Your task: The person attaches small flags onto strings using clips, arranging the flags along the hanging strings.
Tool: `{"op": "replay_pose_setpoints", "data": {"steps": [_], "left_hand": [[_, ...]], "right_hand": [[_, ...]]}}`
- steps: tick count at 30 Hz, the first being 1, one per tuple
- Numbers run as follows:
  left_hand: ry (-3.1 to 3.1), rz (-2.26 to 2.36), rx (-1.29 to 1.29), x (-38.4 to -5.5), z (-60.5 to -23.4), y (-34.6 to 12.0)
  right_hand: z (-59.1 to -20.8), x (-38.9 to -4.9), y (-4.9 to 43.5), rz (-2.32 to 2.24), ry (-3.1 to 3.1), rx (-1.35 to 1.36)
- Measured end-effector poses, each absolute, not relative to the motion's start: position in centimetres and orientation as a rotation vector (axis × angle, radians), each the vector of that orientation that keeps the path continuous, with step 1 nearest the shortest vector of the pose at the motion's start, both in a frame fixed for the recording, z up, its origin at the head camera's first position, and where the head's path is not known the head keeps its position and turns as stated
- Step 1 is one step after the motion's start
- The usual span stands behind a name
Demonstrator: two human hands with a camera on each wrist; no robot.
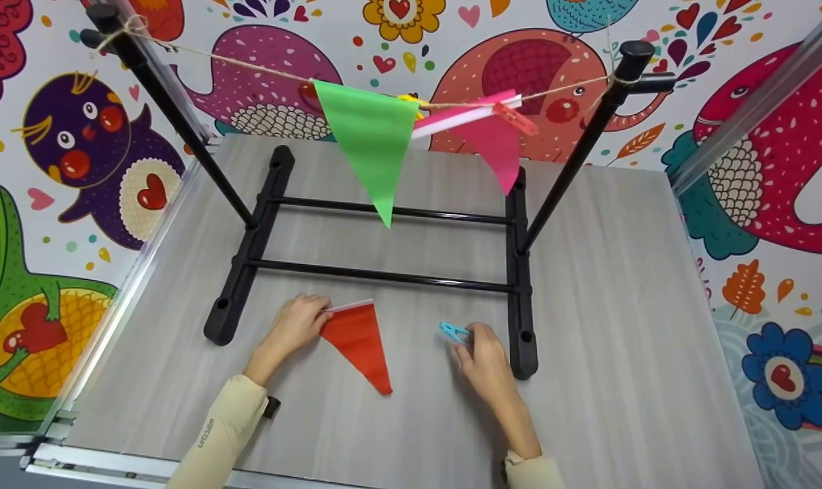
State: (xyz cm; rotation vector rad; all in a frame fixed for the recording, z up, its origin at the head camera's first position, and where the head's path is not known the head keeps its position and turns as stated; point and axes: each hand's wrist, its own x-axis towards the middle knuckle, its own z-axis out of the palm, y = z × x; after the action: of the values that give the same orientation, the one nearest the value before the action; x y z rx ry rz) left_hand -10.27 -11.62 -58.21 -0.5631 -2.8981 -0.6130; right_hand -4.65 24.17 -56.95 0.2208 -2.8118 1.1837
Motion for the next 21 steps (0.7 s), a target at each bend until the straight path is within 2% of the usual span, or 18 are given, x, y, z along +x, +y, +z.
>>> {"op": "replay_pose_setpoints", "data": {"steps": [14,21], "left_hand": [[-2.872,-0.772,-0.462,-10.4,-58.4,-13.6],[-2.828,-0.806,-0.41,-10.7,-58.2,-14.7]], "right_hand": [[-57.4,-4.9,24.0,1.163,-2.731,0.275],[-57.2,-5.0,23.9,1.191,-2.779,0.219]]}}
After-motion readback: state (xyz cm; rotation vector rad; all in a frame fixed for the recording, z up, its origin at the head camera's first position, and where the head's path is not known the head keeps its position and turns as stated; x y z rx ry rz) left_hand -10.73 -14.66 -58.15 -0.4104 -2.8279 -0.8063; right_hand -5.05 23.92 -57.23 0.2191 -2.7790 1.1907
